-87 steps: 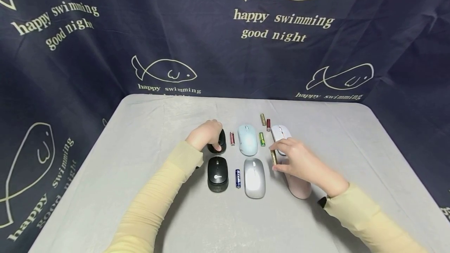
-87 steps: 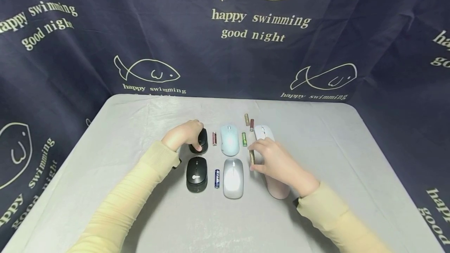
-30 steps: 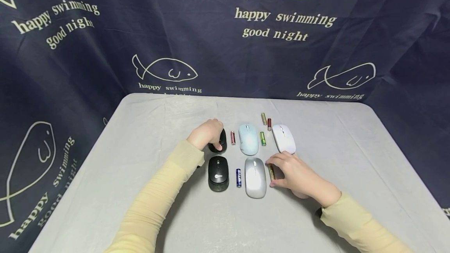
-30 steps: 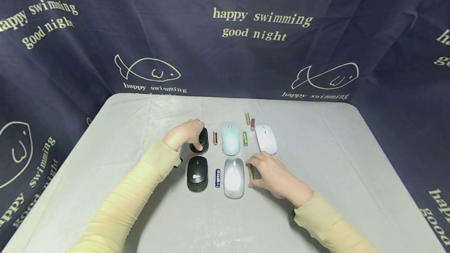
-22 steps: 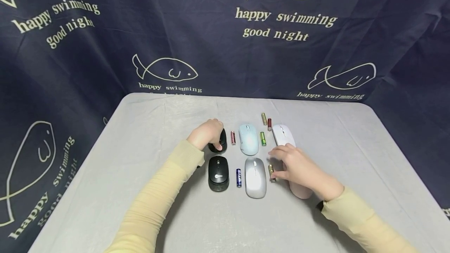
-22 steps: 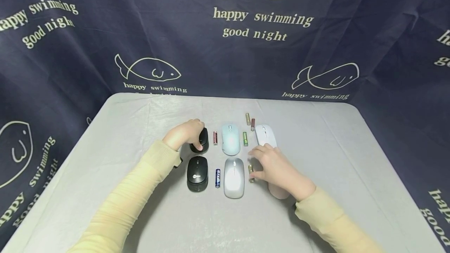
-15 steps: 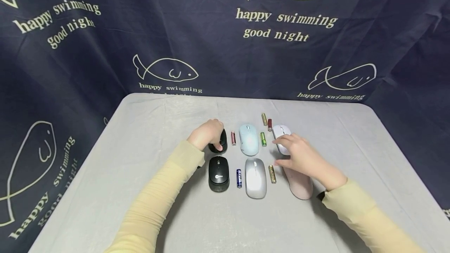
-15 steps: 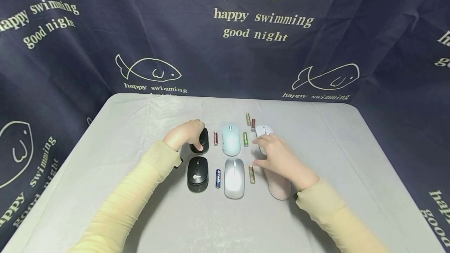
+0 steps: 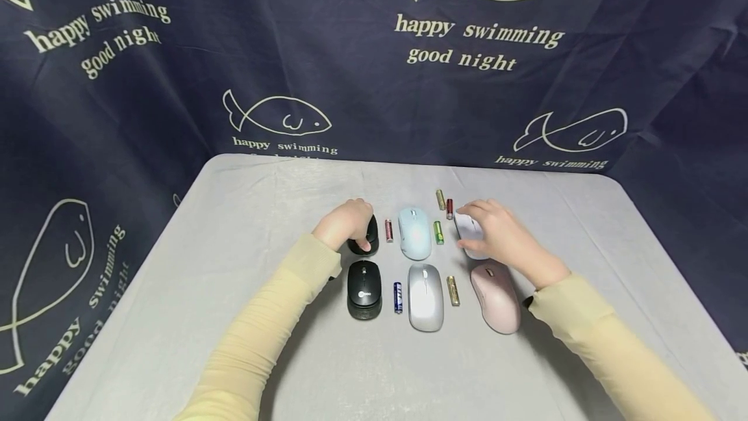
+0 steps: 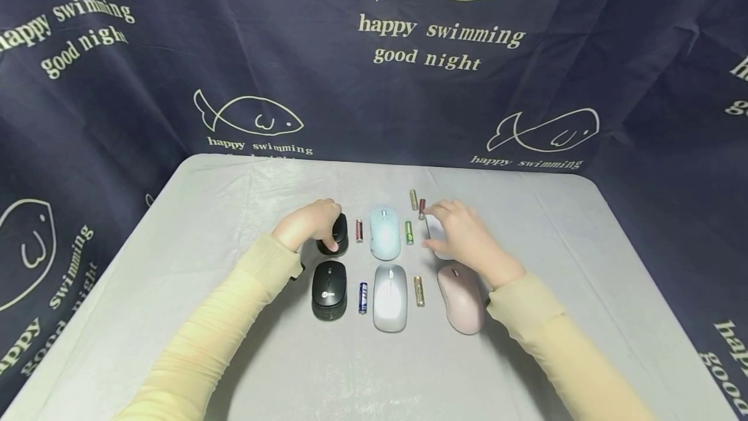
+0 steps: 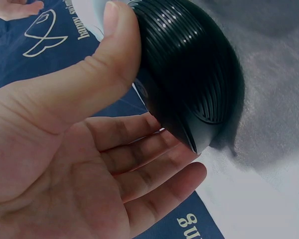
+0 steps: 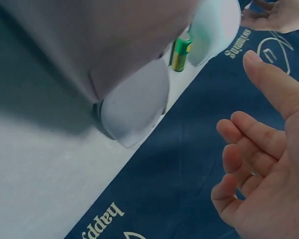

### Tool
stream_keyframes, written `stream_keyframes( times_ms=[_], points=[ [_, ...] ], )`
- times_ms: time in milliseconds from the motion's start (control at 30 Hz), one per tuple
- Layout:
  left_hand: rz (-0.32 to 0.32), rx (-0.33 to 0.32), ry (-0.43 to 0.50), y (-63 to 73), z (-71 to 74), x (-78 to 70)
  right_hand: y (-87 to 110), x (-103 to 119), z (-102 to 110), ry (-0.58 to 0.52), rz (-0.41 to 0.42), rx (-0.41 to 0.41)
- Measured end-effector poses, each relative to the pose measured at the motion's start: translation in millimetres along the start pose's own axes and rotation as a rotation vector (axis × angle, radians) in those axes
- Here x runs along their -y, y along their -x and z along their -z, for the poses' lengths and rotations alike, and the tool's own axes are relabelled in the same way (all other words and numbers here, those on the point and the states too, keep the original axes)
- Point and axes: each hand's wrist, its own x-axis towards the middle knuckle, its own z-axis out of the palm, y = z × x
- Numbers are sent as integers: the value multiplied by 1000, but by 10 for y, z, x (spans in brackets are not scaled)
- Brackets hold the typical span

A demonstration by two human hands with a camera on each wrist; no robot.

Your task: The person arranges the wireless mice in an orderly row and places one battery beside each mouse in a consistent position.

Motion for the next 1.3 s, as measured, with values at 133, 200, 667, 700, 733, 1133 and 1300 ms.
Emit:
stream_keyframes(
  times_ms=[133,200,667,700,733,1133,1300],
  points=[
    [-4,0,-11,2,-3,-4,-72,-83,-39,3,-14,-5],
    [-8,-9,-16,2,-10,-5,-104,-119,-56,2,-28,-4],
    [-1,-14,-16,14,-7,-9,-280,-293,-205,15,-125,79],
    [0,-14,-14,14,-6,-9,-293,-292,-213,17,-131,90],
    [1,-12,-13,15,-4,-8,-306,-288,-219,17,-138,100],
    [-3,-12,-16,12,12,-1,-470,-332,-242,55,-164,195],
    [-8,-13,-11,12,6,-2,-534,-400,-281,43,-153,217]
  ],
)
